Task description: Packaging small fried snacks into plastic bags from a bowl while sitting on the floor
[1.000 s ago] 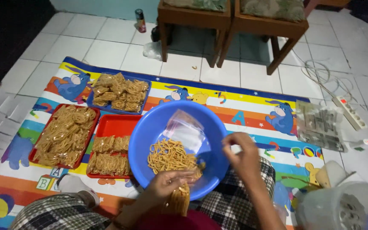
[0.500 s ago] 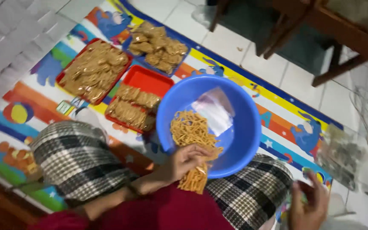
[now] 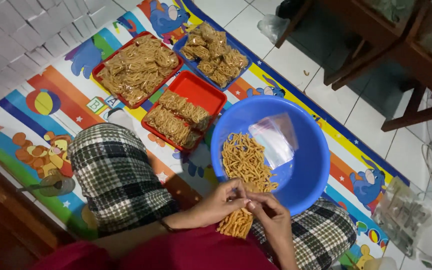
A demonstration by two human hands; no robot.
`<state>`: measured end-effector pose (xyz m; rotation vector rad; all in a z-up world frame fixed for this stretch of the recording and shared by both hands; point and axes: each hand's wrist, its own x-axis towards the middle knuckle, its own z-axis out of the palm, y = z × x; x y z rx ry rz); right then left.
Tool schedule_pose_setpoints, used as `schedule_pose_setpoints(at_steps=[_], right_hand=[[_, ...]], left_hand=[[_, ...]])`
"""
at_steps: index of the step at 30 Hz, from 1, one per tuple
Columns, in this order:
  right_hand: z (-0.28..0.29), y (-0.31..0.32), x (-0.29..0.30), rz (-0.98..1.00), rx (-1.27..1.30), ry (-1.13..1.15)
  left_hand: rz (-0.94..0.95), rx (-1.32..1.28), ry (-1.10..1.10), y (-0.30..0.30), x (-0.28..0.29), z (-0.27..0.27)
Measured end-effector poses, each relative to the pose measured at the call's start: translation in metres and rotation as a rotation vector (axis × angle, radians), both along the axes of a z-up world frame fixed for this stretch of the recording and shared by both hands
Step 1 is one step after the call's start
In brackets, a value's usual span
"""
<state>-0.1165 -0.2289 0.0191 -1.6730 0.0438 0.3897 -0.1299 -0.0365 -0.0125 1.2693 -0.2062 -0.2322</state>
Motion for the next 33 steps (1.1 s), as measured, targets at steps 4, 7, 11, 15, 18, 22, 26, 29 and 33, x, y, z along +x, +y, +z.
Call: schedule_pose_setpoints(at_steps=[4, 7, 11, 15, 18, 22, 26, 29, 33], right_hand=[[0.000, -0.004, -0.001, -0.012, -0.071, -0.031], [-0.001, -0.009, -0.003, 0.022, -0.070, -0.024], [-0.013, -0.017, -0.006, 0.099, -0.027, -0.063], [-0.034, -0.027, -0.008, 0.169, -0.023, -0.184], [-0.048, -0.032, -0.008, 0.158, -0.011, -0.202], [-0.031, -0.024, -0.013, 0.156, -0.077, -0.178], [-0.027, -0.018, -0.018, 0.182, -0.220, -0.356], [-0.023, -0.023, -0.024, 0.179, -0.310, -0.406], [-0.006, -0.030, -0.017, 0.177, -0.391, -0.590]], left_hand=[[0.016, 0.030, 0.003, 0.005, -0.002, 0.005], [0.002, -0.116, 0.120, 0.010, -0.009, -0.001], [-0.047, -0.172, 0.028, 0.022, -0.013, -0.003], [-0.088, -0.218, -0.057, 0.026, -0.013, -0.017], [-0.126, -0.207, 0.098, 0.024, -0.015, -0.032], [-0.180, -0.270, 0.263, 0.027, -0.018, -0.034], [-0.092, -0.196, 0.198, 0.025, -0.017, -0.034], [-0.068, -0.288, 0.226, 0.027, -0.013, -0.033], [-0.005, -0.485, 0.313, 0.026, -0.004, -0.032]])
